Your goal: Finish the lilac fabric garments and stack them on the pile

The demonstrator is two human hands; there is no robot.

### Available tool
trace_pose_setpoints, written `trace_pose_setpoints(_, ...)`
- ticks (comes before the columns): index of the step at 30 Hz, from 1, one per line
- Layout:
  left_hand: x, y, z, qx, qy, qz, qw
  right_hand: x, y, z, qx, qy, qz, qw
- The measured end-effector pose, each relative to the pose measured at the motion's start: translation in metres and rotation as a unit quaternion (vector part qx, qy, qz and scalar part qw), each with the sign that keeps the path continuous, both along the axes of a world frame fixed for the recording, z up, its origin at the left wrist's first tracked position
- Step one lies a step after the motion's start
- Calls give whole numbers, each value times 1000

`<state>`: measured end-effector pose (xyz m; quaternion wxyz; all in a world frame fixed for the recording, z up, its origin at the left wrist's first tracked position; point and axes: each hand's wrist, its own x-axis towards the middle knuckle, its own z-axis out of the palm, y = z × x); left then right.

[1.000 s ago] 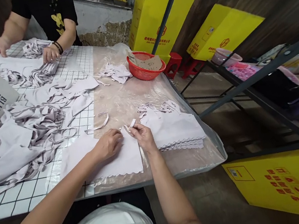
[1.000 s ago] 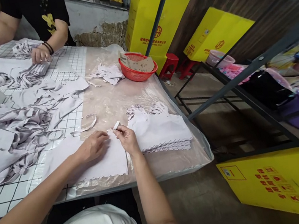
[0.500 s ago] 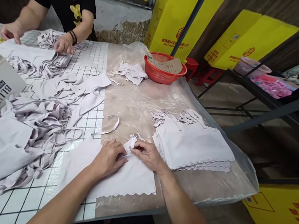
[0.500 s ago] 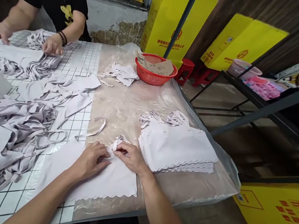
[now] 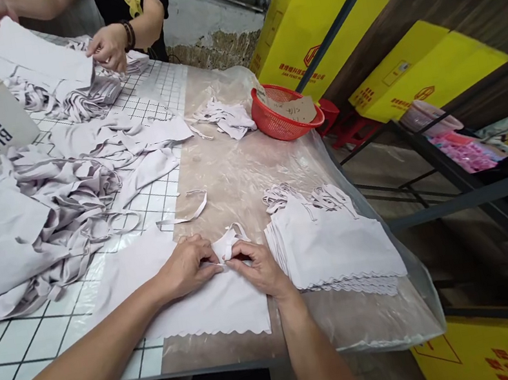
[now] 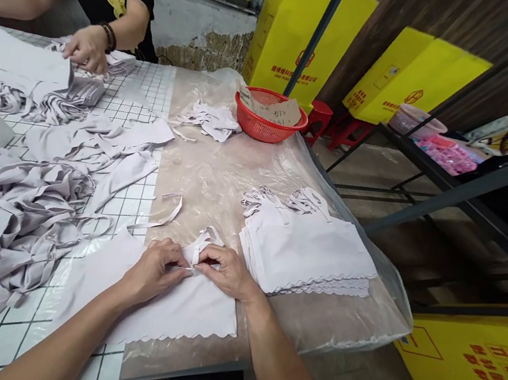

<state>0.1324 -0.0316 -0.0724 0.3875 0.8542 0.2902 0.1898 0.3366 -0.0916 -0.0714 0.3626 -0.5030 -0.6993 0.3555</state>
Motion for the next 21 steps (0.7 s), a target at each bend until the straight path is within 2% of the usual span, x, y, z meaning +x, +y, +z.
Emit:
trace_pose_setpoints(7, 0, 0, 3, -5, 13, 3, 1000, 1, 0, -1, 13, -1, 10, 1000)
trace_pose_setpoints(15, 3, -1, -1, 22, 35, 8, 999, -12, 0, -1, 38, 0, -5, 999)
trace_pose_setpoints(21, 6, -3, -6, 45, 49, 31, 997, -15, 4, -4, 30, -3, -82, 996)
